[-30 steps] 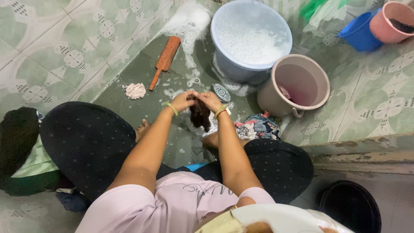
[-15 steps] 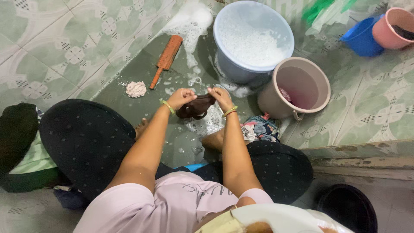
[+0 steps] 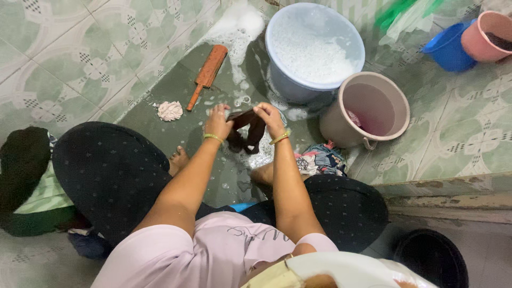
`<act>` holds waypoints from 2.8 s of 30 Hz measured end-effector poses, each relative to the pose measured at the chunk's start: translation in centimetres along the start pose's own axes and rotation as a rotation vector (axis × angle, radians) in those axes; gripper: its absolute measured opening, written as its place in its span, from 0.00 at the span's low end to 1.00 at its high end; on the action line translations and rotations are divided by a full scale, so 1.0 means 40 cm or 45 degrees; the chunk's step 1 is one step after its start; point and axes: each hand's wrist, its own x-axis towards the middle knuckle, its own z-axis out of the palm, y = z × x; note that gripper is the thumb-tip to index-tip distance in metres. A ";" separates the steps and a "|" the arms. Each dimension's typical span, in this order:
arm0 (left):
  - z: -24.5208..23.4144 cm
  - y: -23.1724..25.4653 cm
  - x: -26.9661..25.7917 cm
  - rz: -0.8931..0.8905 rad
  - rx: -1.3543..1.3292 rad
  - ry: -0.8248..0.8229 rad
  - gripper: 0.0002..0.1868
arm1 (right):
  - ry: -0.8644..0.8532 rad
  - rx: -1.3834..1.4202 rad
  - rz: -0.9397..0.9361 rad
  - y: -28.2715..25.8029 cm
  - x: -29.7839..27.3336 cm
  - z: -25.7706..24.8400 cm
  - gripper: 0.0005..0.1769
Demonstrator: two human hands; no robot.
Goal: The person washes clothes by hand in a tiled area, scrubbing items on the floor with soap and rinsing them in a bucket of soapy water. They handle several garments, including a pink cloth, a dark cloth, and a patterned shirt, repeatedly scrubbing and rinsing each piece.
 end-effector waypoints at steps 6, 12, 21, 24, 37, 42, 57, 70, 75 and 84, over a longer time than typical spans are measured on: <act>0.105 -0.138 -0.070 -0.670 -0.074 -0.004 0.19 | 0.086 0.187 0.058 -0.106 -0.020 -0.021 0.12; 0.165 -0.215 -0.004 -1.758 -1.764 -0.326 0.15 | 0.180 0.062 0.067 -0.016 0.004 -0.041 0.11; 0.099 -0.151 0.061 -1.176 -2.001 -0.550 0.07 | 0.464 -0.437 0.584 0.224 -0.016 -0.118 0.08; 0.065 -0.105 0.084 -1.000 -1.637 -1.121 0.07 | 0.582 0.277 0.868 0.232 -0.022 -0.115 0.11; -0.074 -0.160 0.172 0.419 1.388 -1.494 0.20 | -0.451 -0.773 0.688 0.173 -0.012 -0.103 0.27; -0.242 -0.099 0.239 0.764 1.046 -1.271 0.16 | -0.583 -1.594 0.756 0.224 -0.022 -0.037 0.30; -0.136 -0.362 0.313 0.432 -0.483 -0.645 0.26 | 0.377 -0.598 0.028 0.192 -0.032 -0.080 0.15; -0.198 -0.197 0.342 0.047 -0.193 -0.477 0.25 | 0.143 -0.749 0.022 0.017 -0.006 -0.168 0.23; -0.330 -0.117 0.345 0.742 0.770 -0.714 0.24 | -0.518 -2.150 0.089 -0.187 0.016 -0.200 0.35; -0.248 -0.113 0.216 0.499 0.962 -1.033 0.24 | -0.853 -2.406 0.400 -0.083 0.120 -0.263 0.22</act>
